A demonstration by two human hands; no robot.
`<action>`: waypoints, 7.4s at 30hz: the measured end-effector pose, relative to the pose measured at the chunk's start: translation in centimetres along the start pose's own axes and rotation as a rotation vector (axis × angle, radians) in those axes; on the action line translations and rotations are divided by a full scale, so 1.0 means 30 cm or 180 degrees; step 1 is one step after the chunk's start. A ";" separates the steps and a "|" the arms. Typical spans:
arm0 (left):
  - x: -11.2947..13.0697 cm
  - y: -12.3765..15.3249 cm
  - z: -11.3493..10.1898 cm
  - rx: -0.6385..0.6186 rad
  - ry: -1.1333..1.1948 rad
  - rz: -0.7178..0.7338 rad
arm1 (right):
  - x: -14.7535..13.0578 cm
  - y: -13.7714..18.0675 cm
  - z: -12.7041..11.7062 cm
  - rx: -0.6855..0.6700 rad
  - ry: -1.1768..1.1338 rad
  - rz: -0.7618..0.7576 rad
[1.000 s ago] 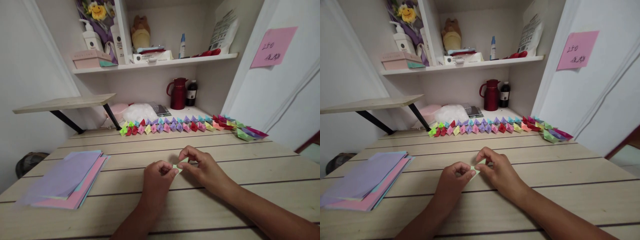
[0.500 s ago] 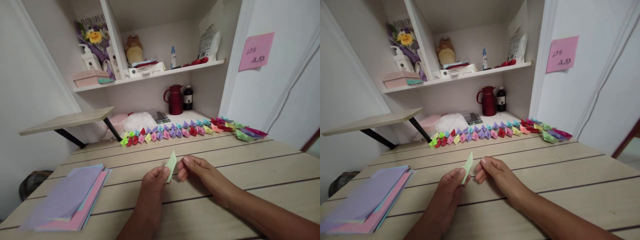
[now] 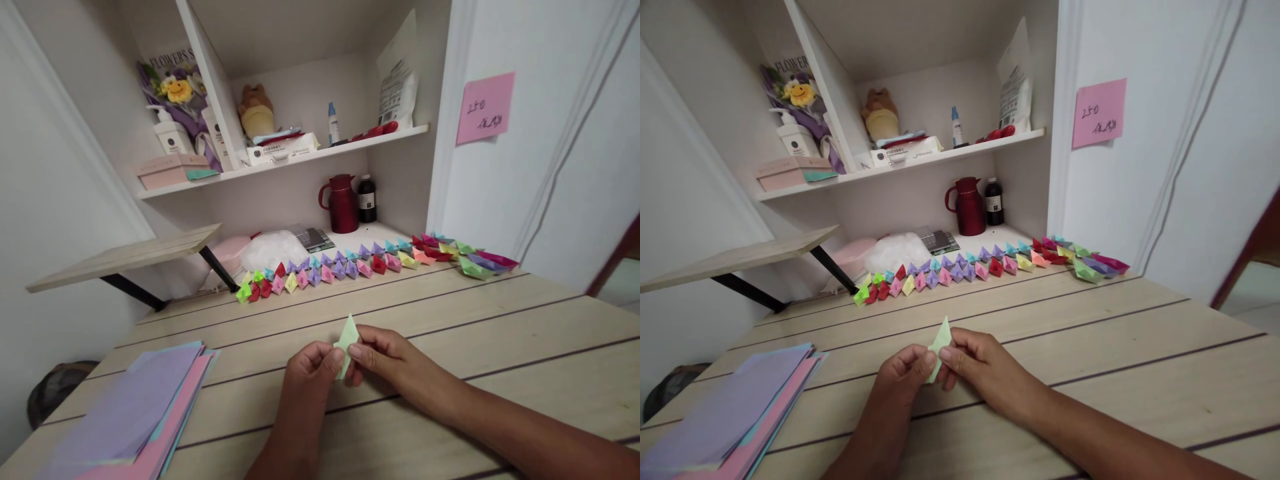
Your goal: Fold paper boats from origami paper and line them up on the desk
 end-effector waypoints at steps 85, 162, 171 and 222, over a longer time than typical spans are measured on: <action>0.030 0.036 0.014 0.0923 -0.3586 0.0573 | 0.014 0.014 -0.089 0.0308 0.1545 0.0407; -0.013 0.022 0.057 0.0009 -0.4383 -0.0118 | 0.013 0.013 -0.092 -0.0263 0.3340 0.0295; -0.025 0.013 0.091 -0.0136 -0.4745 -0.0191 | 0.007 0.003 -0.043 -0.0451 0.4351 0.0303; -0.018 0.025 0.062 -0.0124 -0.3761 0.0038 | 0.020 0.012 -0.119 0.0003 0.2511 0.0237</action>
Point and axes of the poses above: each hand's wrist, its own y-axis away from the middle knuckle, its own z-axis out of the palm, x = y × z, the point moved 6 cm from there along -y, towards the middle knuckle, and after that the axes turned 12 degrees about -x, right-handed, at the moved point
